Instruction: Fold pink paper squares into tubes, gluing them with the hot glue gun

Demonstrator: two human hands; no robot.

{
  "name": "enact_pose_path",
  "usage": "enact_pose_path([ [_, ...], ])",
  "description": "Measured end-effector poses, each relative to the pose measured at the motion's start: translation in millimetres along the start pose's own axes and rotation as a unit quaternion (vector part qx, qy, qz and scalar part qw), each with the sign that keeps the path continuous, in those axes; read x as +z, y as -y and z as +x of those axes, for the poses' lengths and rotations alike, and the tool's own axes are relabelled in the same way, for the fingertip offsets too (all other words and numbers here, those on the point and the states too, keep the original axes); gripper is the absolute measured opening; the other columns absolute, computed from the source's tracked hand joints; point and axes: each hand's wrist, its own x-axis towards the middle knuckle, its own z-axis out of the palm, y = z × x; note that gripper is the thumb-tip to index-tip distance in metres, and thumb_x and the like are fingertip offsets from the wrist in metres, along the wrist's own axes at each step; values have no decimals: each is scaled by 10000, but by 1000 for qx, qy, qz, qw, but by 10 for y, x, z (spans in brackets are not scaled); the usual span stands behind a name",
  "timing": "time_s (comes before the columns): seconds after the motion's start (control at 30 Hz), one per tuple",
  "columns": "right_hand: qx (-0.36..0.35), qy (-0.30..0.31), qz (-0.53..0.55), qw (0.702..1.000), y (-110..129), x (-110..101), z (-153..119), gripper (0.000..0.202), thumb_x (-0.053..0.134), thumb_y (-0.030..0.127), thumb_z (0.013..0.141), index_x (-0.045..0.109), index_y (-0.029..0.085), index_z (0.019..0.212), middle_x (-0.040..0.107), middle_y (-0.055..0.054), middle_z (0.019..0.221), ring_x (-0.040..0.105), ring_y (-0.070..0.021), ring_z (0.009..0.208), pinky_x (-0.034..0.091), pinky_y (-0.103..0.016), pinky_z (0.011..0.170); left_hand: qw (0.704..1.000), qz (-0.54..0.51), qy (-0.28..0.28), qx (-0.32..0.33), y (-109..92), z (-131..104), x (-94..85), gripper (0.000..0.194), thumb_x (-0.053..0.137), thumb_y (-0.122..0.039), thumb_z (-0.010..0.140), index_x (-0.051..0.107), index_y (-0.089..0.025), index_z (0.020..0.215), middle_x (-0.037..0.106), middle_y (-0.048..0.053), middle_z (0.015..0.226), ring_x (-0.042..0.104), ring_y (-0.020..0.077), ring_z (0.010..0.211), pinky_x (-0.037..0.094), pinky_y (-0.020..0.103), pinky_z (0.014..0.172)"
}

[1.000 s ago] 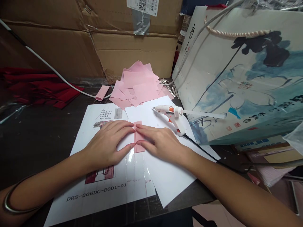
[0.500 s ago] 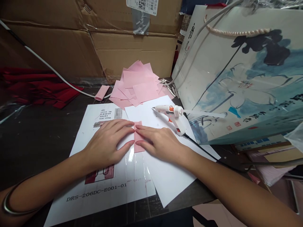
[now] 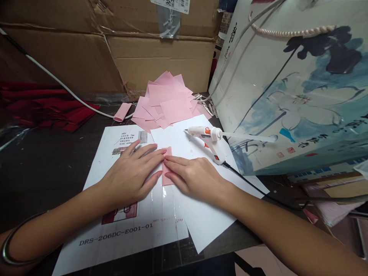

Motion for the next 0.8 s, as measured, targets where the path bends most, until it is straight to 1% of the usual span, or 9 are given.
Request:
enact_pose_path([
  [0.07, -18, -5, 8, 1000, -4, -23, -30, 354, 489, 193, 926, 635, 146, 1245, 655, -41, 1267, 677, -206, 1065, 577, -373, 895, 1000, 11, 0, 6, -1, 3, -2, 361, 419, -255, 935, 565, -127, 1240, 593, 104, 1329, 484, 330, 1259, 267, 579, 1093],
  [0.13, -35, 3, 12, 999, -8, -51, -66, 375, 492, 143, 889, 642, 143, 1233, 658, -30, 1261, 690, -200, 1036, 589, -367, 867, 1000, 20, 2, 10, 6, 2, 4, 364, 410, -260, 940, 568, -122, 1238, 593, 106, 1330, 484, 333, 1257, 265, 585, 1094],
  [0.23, -50, 18, 10, 999, -7, -87, -118, 395, 500, 107, 857, 653, 161, 1217, 650, -16, 1273, 703, -190, 1003, 598, -355, 836, 1000, 28, 3, 14, 17, -2, 18, 382, 403, -275, 949, 562, -117, 1259, 584, 108, 1344, 475, 340, 1267, 258, 596, 1098],
  [0.3, -62, 26, 13, 998, -2, -98, -146, 401, 506, 100, 858, 653, 182, 1222, 643, -16, 1283, 715, -178, 964, 602, -335, 793, 999, 30, 0, 16, 20, -2, 23, 375, 408, -273, 948, 575, -122, 1248, 577, 110, 1355, 469, 343, 1275, 257, 600, 1102],
  [0.43, -84, 65, -9, 994, 16, -90, -189, 420, 500, 123, 882, 612, 192, 1280, 596, -29, 1343, 731, -164, 789, 592, -323, 659, 999, 39, -4, 11, 13, 3, 14, 376, 441, -262, 922, 595, -115, 1232, 535, 147, 1389, 456, 353, 1285, 283, 595, 1096],
  [0.57, -80, 92, -50, 991, 37, -76, -213, 465, 496, 124, 879, 564, 195, 1334, 553, -36, 1388, 720, -162, 731, 564, -316, 609, 999, 45, -7, 2, 8, 6, 6, 380, 465, -269, 900, 611, -117, 1218, 523, 179, 1375, 451, 370, 1278, 301, 602, 1086],
  [0.67, -85, 78, -65, 991, 40, -72, -213, 428, 496, 144, 884, 595, 192, 1299, 583, -43, 1360, 705, -153, 684, 542, -314, 571, 999, 42, -9, 5, 12, 4, 12, 369, 469, -261, 892, 622, -126, 1200, 539, 180, 1346, 461, 369, 1262, 317, 603, 1075],
  [0.73, -89, 55, -71, 992, 40, -71, -209, 393, 493, 155, 892, 623, 181, 1262, 607, -34, 1333, 691, -145, 645, 528, -314, 542, 999, 43, -8, 5, 14, 3, 18, 372, 466, -260, 893, 623, -125, 1202, 542, 179, 1339, 463, 370, 1258, 322, 602, 1072],
  [0.8, -92, 48, -83, 991, 49, -71, -209, 387, 494, 149, 889, 630, 168, 1251, 608, -21, 1332, 678, -139, 609, 516, -316, 514, 999, 45, -6, 4, 13, 4, 22, 377, 457, -263, 900, 622, -125, 1209, 546, 175, 1338, 462, 372, 1260, 317, 602, 1075],
])
